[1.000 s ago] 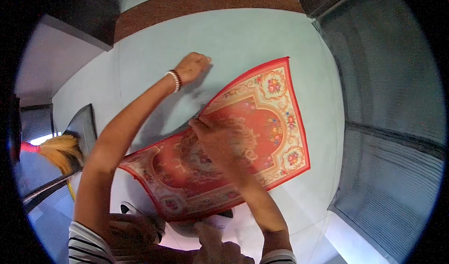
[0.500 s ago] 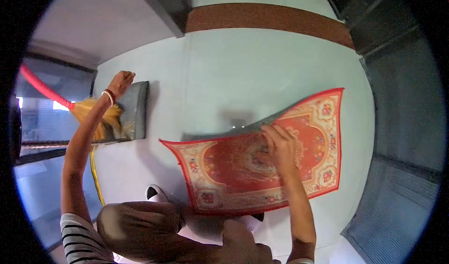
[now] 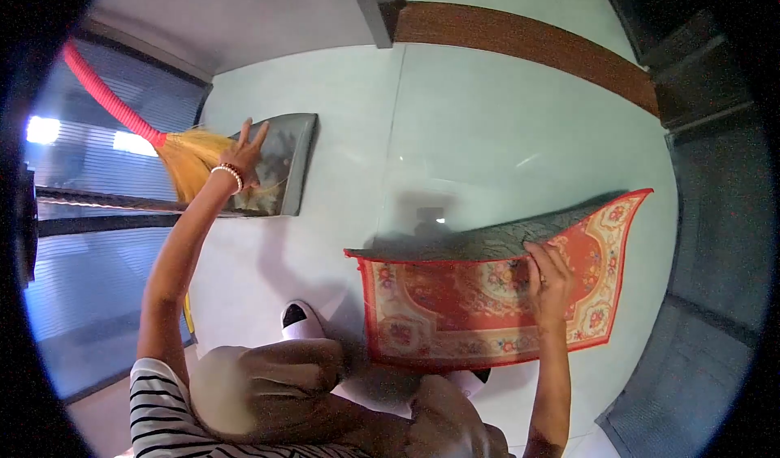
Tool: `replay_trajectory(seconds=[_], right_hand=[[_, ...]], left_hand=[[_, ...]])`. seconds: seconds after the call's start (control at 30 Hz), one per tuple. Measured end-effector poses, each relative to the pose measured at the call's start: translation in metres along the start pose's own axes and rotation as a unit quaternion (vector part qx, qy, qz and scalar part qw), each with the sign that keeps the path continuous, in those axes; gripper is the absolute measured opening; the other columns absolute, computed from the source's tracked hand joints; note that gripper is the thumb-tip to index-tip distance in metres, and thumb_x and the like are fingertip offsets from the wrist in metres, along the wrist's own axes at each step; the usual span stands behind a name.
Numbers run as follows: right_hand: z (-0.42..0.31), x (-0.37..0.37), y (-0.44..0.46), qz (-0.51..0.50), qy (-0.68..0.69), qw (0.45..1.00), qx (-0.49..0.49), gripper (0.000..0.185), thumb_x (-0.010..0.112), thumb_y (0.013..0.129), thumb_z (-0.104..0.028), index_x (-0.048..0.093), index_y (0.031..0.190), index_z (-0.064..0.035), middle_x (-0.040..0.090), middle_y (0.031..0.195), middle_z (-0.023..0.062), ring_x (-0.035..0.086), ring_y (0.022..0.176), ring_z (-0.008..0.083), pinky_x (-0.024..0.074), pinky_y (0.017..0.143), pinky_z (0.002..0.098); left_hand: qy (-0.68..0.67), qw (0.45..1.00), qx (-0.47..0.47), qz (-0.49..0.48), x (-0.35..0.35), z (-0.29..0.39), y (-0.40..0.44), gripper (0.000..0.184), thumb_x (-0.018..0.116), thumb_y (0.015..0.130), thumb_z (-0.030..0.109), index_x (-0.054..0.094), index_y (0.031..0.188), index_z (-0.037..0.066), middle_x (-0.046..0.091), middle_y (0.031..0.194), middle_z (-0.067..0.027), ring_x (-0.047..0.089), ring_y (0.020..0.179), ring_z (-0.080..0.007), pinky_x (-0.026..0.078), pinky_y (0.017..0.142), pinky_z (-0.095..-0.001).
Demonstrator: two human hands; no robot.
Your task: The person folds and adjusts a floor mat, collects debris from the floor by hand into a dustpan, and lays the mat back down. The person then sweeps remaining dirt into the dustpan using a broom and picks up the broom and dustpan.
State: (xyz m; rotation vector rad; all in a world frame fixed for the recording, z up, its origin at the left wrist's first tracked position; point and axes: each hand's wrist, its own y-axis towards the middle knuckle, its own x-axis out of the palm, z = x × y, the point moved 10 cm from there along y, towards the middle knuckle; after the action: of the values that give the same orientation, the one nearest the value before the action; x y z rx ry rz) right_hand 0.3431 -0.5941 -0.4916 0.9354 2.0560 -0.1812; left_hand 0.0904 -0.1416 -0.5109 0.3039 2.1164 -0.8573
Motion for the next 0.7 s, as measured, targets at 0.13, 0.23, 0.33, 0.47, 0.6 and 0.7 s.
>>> replay_trajectory(seconds=[0.13, 0.23, 0.33, 0.47, 0.6, 0.7], right_hand=[[0.001, 0.0, -0.002, -0.004, 0.015, 1.0, 0.018, 0.018, 0.058, 0.077, 0.003, 0.063, 0.094, 0.0, 0.06, 0.087, 0.0155, 0.059, 0.079, 0.0285, 0.0475, 0.071, 0.0317], [-0.005, -0.002, -0.001, 0.003, 0.017, 1.0, 0.006, 0.017, 0.059, 0.077, 0.004, 0.063, 0.094, 0.0013, 0.06, 0.086, 0.0159, 0.059, 0.08, 0.0291, 0.0474, 0.071, 0.0314], [-0.003, -0.001, -0.003, 0.003, 0.01, 1.0, 0.002, 0.019, 0.057, 0.076, 0.007, 0.062, 0.094, 0.0025, 0.06, 0.087, 0.0152, 0.059, 0.081, 0.0271, 0.0465, 0.075, 0.0298], [0.002, -0.001, -0.009, -0.005, 0.014, 1.0, 0.021, 0.019, 0.055, 0.077, 0.008, 0.062, 0.094, 0.0024, 0.061, 0.089, 0.0143, 0.06, 0.082, 0.0257, 0.046, 0.076, 0.0291], [0.003, -0.003, -0.012, -0.005, 0.009, 1.0, 0.022, 0.02, 0.055, 0.077, 0.008, 0.062, 0.095, 0.0019, 0.061, 0.088, 0.0136, 0.059, 0.081, 0.0246, 0.046, 0.075, 0.0284], [0.004, -0.001, -0.011, -0.012, 0.015, 0.999, 0.04, 0.021, 0.054, 0.078, 0.008, 0.062, 0.096, 0.0016, 0.06, 0.087, 0.0131, 0.059, 0.08, 0.0234, 0.0459, 0.073, 0.0275]], left_hand=[[0.084, 0.972, 0.044, 0.213, -0.031, 0.037, -0.011, 0.103, 0.078, 0.059, 0.013, 0.016, 0.14, 0.025, 0.018, 0.146, -0.0067, 0.038, 0.12, -0.031, 0.045, 0.087, -0.0432], [-0.011, 0.956, 0.206, 0.208, -0.025, 0.096, -0.02, 0.099, 0.075, 0.062, 0.011, 0.016, 0.14, 0.024, 0.02, 0.145, -0.0075, 0.037, 0.121, -0.0315, 0.045, 0.086, -0.042], [-0.026, 0.941, 0.304, 0.149, -0.014, 0.154, -0.048, 0.111, 0.082, 0.052, 0.017, 0.015, 0.141, 0.019, 0.02, 0.144, -0.0116, 0.035, 0.122, -0.0311, 0.044, 0.087, -0.0406], [0.002, 0.94, 0.322, 0.112, 0.031, 0.184, -0.041, 0.13, 0.087, 0.038, 0.026, 0.009, 0.142, 0.015, 0.016, 0.144, -0.0145, 0.032, 0.124, -0.0317, 0.037, 0.094, -0.0403], [-0.044, 0.94, 0.322, 0.105, 0.032, 0.189, -0.019, 0.132, 0.089, 0.032, 0.028, 0.014, 0.14, 0.015, 0.024, 0.14, -0.014, 0.037, 0.117, -0.0325, 0.036, 0.096, -0.0388], [-0.145, 0.927, 0.332, 0.098, 0.024, 0.189, -0.004, 0.118, 0.088, 0.034, 0.023, 0.026, 0.135, 0.014, 0.032, 0.133, -0.0123, 0.04, 0.112, -0.0336, 0.037, 0.095, -0.0382]])
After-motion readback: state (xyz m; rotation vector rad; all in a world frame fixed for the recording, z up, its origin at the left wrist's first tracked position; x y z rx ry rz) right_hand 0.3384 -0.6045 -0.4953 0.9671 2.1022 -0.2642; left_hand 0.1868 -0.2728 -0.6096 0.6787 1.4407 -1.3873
